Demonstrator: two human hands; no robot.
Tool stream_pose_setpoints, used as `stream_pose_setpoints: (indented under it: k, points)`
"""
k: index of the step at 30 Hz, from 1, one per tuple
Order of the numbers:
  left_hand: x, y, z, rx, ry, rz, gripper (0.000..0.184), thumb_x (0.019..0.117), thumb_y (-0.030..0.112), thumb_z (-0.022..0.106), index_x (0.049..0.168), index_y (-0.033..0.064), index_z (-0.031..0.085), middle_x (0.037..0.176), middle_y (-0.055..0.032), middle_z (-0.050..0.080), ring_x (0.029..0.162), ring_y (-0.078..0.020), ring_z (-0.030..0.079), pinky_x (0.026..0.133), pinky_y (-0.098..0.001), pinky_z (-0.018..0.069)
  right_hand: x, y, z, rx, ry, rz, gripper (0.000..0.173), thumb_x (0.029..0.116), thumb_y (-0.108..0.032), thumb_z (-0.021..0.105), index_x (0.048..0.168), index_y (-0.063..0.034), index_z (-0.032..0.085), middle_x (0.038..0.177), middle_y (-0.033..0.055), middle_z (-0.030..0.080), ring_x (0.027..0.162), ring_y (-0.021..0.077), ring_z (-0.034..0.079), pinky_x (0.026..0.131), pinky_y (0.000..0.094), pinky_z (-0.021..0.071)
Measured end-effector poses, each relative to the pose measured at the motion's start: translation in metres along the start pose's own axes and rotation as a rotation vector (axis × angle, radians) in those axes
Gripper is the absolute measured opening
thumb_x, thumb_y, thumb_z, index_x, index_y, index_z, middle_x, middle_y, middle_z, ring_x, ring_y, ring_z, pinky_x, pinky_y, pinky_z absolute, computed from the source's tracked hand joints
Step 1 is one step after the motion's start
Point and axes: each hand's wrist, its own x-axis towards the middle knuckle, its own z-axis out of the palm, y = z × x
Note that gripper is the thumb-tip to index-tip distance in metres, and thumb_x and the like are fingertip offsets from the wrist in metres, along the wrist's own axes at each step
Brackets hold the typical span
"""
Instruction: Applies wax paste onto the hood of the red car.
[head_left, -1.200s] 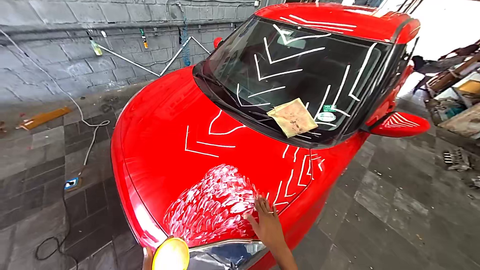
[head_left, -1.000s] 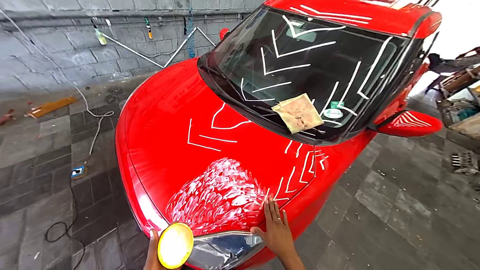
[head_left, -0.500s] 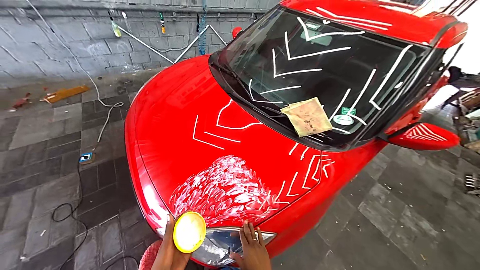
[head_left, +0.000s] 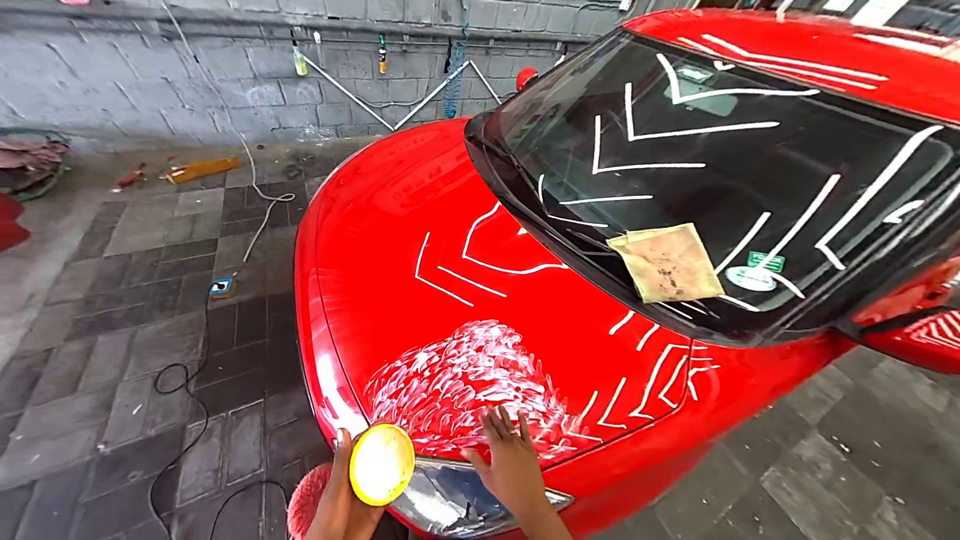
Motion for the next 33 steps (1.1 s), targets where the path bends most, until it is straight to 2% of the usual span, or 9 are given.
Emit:
stream_pose_setpoints:
  k: [5,9,13,17,19,22,25,30,33]
  points:
    - [0.000,-0.002,-0.004,-0.013,0.019,0.004,0.073,0.1051,0.067,0.025,0.143,0.0103,0.050,0.132,-0.0202,0.066,0.112,-0.0316,0.070,0.090,-0.0457,0.0618,0.044,-0.012,0.012,-0.057,-0.125,0.037,0.108,0.0817,-0.071,0.065,0.158,-0.0010,0.036,0.168,0.0181,0.027,0.157,0.0371,0.018,0.126,0.0617,0.0088]
    - [0.001,0.000,-0.003,-0.001,-0.004,0.006,0.073,0.1047,0.068,0.025,0.142,0.0112,0.051,0.131,-0.0187,0.067,0.113,-0.0305,0.070,0.091,-0.0453,0.0618,0.066,-0.041,-0.002,-0.115,-0.132,-0.006,0.102,0.0862,-0.084,0.042,0.149,-0.0046,0.053,0.161,0.0135,0.043,0.154,0.0339,0.029,0.125,0.0631,0.0085]
    - [0.000,0.002,-0.007,-0.059,-0.006,0.018,0.073,0.1045,0.068,0.026,0.144,0.0106,0.049,0.135,-0.0207,0.064,0.114,-0.0318,0.070,0.090,-0.0454,0.0617,0.063,-0.049,0.012,-0.139,-0.289,-0.051,0.108,0.0844,-0.074,0.059,0.156,0.0044,0.037,0.167,0.0230,0.026,0.157,0.0396,0.016,0.125,0.0627,0.0032]
    - [-0.004,0.012,-0.021,-0.086,0.016,0.059,0.075,0.1028,0.070,0.031,0.143,0.0097,0.050,0.132,-0.0210,0.065,0.115,-0.0316,0.069,0.092,-0.0459,0.0613,0.044,-0.051,0.000,-0.056,-0.093,-0.050,0.089,0.0909,-0.076,0.048,0.143,-0.0054,0.060,0.156,0.0129,0.049,0.153,0.0363,0.032,0.125,0.0647,0.0131]
    - [-0.004,0.018,-0.026,-0.110,0.043,0.076,0.076,0.1031,0.070,0.031,0.144,0.0085,0.050,0.132,-0.0219,0.065,0.114,-0.0320,0.069,0.092,-0.0461,0.0612,0.031,-0.037,0.013,-0.093,0.021,-0.028,0.087,0.0909,-0.071,0.053,0.148,-0.0044,0.055,0.160,0.0137,0.045,0.153,0.0385,0.031,0.123,0.0661,0.0186]
    - [-0.005,0.022,-0.031,-0.122,0.091,0.060,0.077,0.1036,0.070,0.028,0.145,0.0079,0.050,0.131,-0.0222,0.065,0.113,-0.0319,0.070,0.090,-0.0451,0.0613,0.007,-0.026,0.022,-0.116,-0.087,-0.038,0.105,0.0740,-0.061,0.081,0.155,-0.0055,0.045,0.168,0.0151,0.028,0.157,0.0366,0.019,0.122,0.0689,0.0083]
    - [-0.004,0.025,-0.029,-0.104,0.066,0.066,0.075,0.1044,0.068,0.029,0.145,0.0087,0.050,0.134,-0.0209,0.065,0.118,-0.0316,0.068,0.096,-0.0466,0.0594,-0.004,-0.043,-0.006,0.010,0.082,-0.090,0.081,0.0818,-0.076,0.063,0.136,-0.0159,0.068,0.162,0.0151,0.041,0.153,0.0400,0.030,0.118,0.0745,0.0158]
    - [0.004,0.018,-0.023,-0.035,-0.057,0.096,0.075,0.1046,0.068,0.027,0.147,0.0105,0.050,0.139,-0.0188,0.063,0.125,-0.0320,0.064,0.102,-0.0487,0.0559,-0.025,-0.112,-0.087,0.674,0.187,-0.254,0.062,0.0942,-0.055,0.067,0.137,-0.0108,0.065,0.158,0.0212,0.044,0.150,0.0400,0.034,0.120,0.0638,0.0296]
    - [0.008,0.014,-0.015,-0.014,-0.088,0.102,0.074,0.1061,0.066,0.023,0.144,0.0093,0.053,0.134,-0.0192,0.066,0.122,-0.0317,0.066,0.101,-0.0487,0.0565,-0.031,-0.139,-0.110,0.551,0.215,-0.446,0.056,0.0947,-0.059,0.063,0.134,-0.0202,0.066,0.156,0.0209,0.046,0.150,0.0404,0.035,0.119,0.0629,0.0292]
